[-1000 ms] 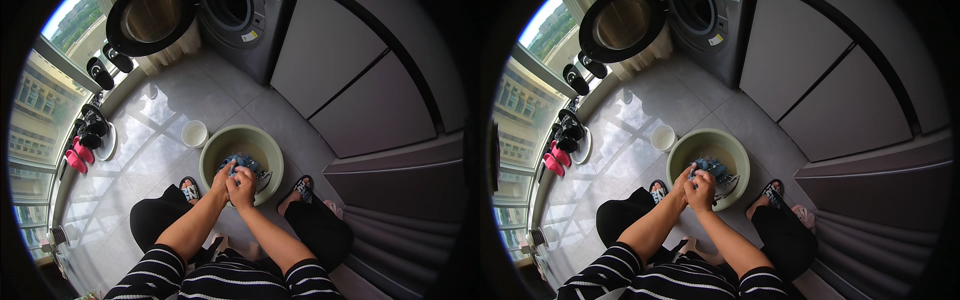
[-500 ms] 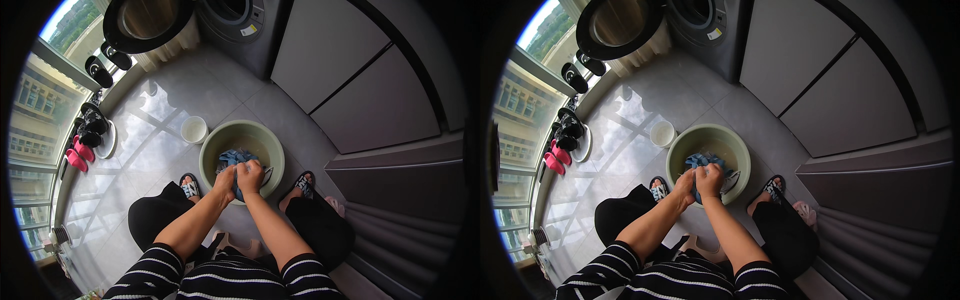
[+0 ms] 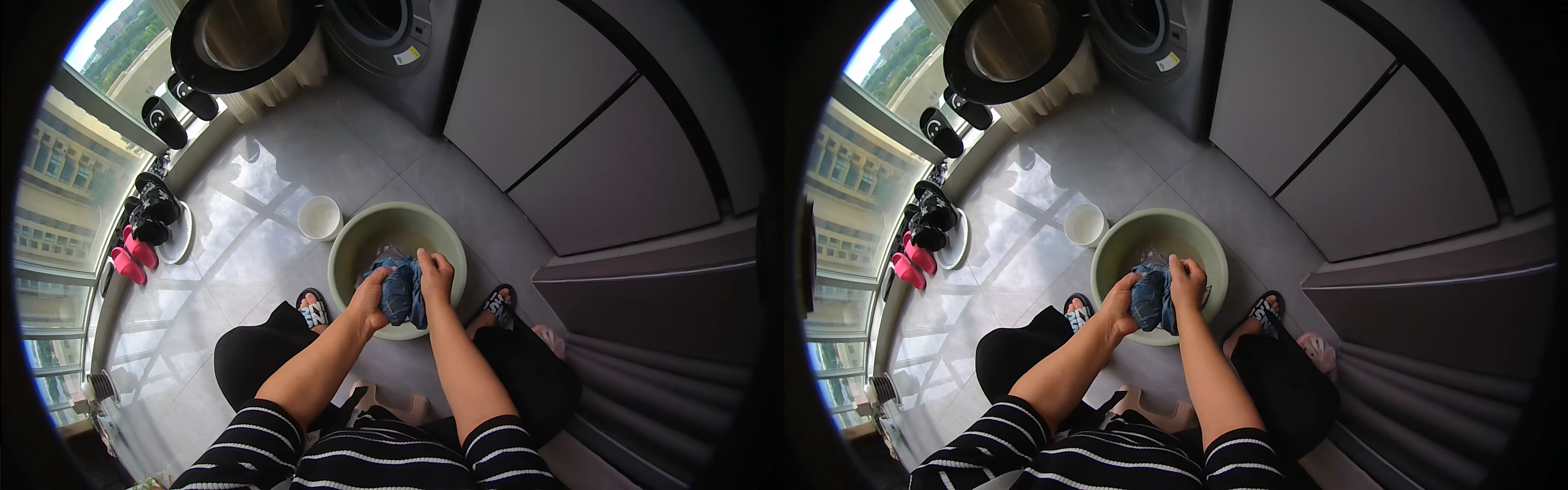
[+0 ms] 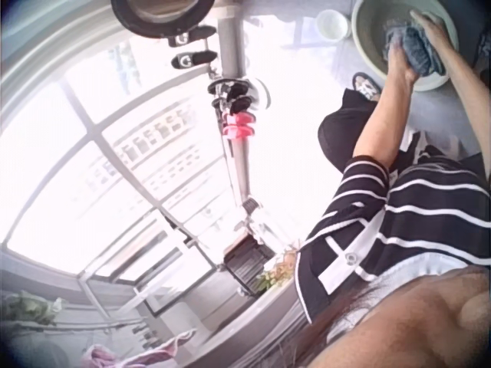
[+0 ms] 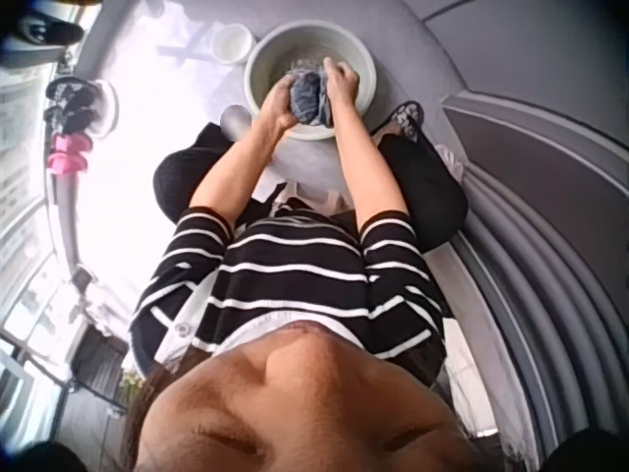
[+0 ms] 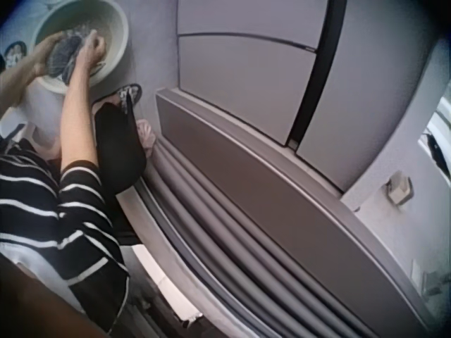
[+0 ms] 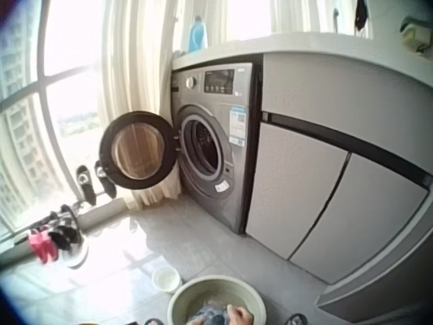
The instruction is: The person sits on a small stool and hand-washes a blue garment in a green basin filled with water. They repeatedly submerge, scrub, and wring the fabric. After washing, they carry the basin to a sink, pour out the water, and place the garment in the sink.
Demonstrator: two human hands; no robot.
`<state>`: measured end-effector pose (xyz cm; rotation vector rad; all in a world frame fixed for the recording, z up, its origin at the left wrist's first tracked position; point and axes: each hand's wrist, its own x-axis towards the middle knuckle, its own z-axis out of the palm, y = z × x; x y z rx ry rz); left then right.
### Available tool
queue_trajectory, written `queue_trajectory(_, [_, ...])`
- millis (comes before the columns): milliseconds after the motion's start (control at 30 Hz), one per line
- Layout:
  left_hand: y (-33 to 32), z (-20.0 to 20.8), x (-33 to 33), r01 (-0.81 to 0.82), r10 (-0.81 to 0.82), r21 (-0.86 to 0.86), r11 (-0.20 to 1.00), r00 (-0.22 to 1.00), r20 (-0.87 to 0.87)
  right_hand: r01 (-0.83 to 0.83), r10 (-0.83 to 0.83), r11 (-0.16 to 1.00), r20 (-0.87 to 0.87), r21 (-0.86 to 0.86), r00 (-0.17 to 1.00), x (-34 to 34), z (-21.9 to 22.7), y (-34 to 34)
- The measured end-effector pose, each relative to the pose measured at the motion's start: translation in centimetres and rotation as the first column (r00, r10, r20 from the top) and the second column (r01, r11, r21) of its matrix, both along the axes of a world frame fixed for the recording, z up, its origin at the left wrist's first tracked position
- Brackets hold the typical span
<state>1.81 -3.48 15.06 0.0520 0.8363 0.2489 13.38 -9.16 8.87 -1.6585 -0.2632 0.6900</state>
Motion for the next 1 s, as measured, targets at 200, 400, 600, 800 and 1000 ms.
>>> queue_trajectory(200, [2.5, 1.6, -0.5, -0.161, 0.179, -0.109, 0.981, 0.965, 0.189, 0.02, 0.42, 0.871, -0.767, 0.491, 0.485, 1.7, 4.4, -5.5])
queue_trajectory(400, [2.1, 3.3, -0.1, -0.196, 0.214, -0.088, 0.977, 0.916, 0.34, 0.128, 0.542, 0.81, -0.814, 0.572, 0.208, -1.5, 4.5, -4.6])
queue_trajectory(600, [2.6, 2.9, -1.0, -0.155, 0.132, 0.029, 0.987, 0.914, 0.384, 0.212, 0.314, 0.879, -0.852, 0.428, 0.418, -1.6, 6.4, -3.4])
queue_trajectory(800, [1.9, 0.7, -1.6, 0.091, -0.118, -0.123, 0.988, 0.964, -0.24, 0.029, 0.207, 0.939, -0.629, 0.343, 0.75, 0.5, 9.5, -3.1])
queue_trajectory(1000, [1.0, -3.9, -1.7, -0.07, 0.074, -0.025, 0.997, 0.969, 0.235, -0.25, 0.437, 0.899, -0.687, 0.361, 0.58, -2.3, 10.0, -3.4])
